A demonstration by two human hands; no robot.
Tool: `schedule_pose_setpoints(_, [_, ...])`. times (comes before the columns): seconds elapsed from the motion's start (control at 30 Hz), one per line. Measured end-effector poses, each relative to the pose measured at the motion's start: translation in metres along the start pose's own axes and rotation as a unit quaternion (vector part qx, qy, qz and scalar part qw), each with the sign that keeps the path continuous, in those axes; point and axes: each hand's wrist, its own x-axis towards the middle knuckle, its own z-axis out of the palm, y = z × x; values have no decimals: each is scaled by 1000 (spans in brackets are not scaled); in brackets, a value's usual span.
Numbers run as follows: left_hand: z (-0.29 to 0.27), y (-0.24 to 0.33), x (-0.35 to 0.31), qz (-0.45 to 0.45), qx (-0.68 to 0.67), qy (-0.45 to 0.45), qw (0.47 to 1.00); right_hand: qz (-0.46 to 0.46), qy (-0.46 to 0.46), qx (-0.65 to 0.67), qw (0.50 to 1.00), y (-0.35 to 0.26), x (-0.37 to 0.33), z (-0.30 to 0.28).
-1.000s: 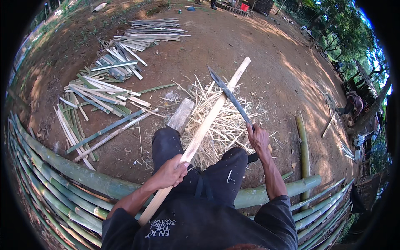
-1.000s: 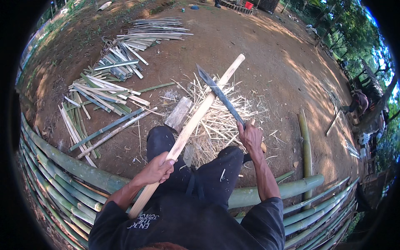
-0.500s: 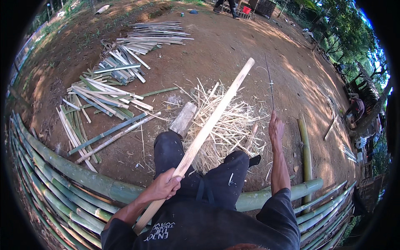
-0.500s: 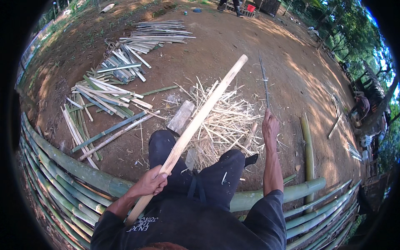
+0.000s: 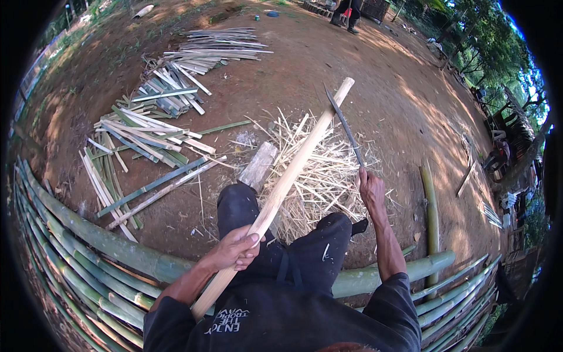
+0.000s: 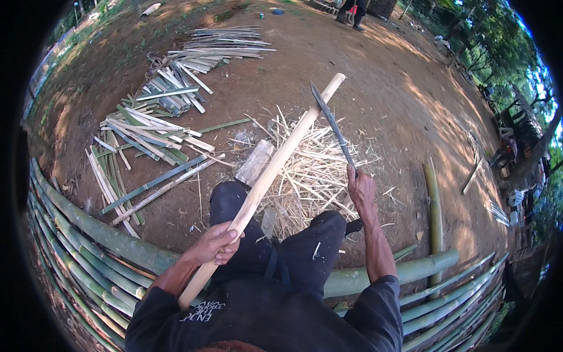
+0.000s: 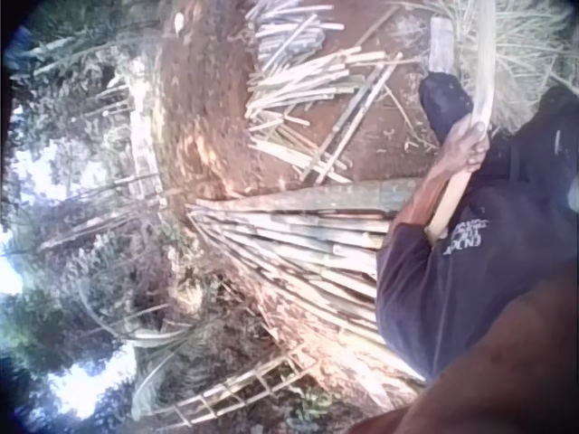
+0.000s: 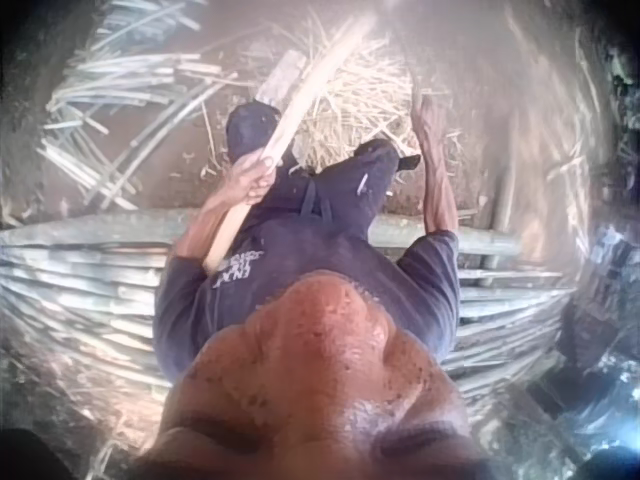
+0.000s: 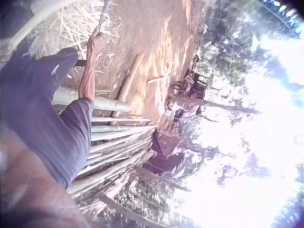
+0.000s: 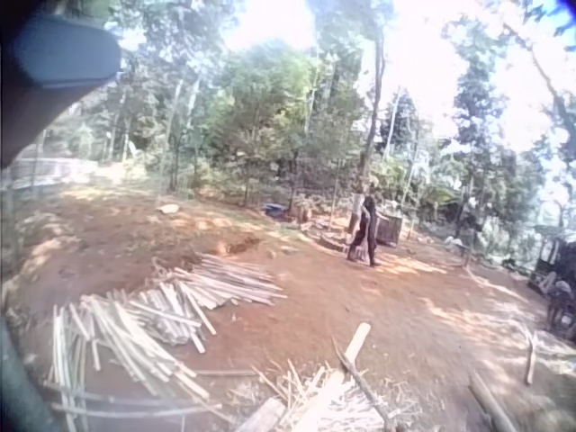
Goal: The person sits on the ground and uses a large knife to split long bamboo poles into thin strips. They hold the bamboo vertically and strike it with the knife to separate the material, creating a pile of bamboo strips and shavings.
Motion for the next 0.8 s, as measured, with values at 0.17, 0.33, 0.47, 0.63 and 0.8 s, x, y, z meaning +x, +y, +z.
schedule_pose_setpoints(0.17, [-8,-5,3,19,26,6,999,-179,-39,6,983,-16,-48,4])
schedule_pose_setpoints(0.33, [-11,-6,-11,1,59,18,998,41,0,-26,999,28,15,19])
schedule_pose_setpoints(0.47, [-16,-20,-8,34,102,101,989,206,39,176,962,84,39,23])
schedule_pose_setpoints(0.63, [-42,0,39,122,86,230,962,339,-82,495,796,38,-65,12])
schedule_pose_setpoints(0.8, [-61,46,113,112,-10,270,956,372,-197,597,683,20,-156,36])
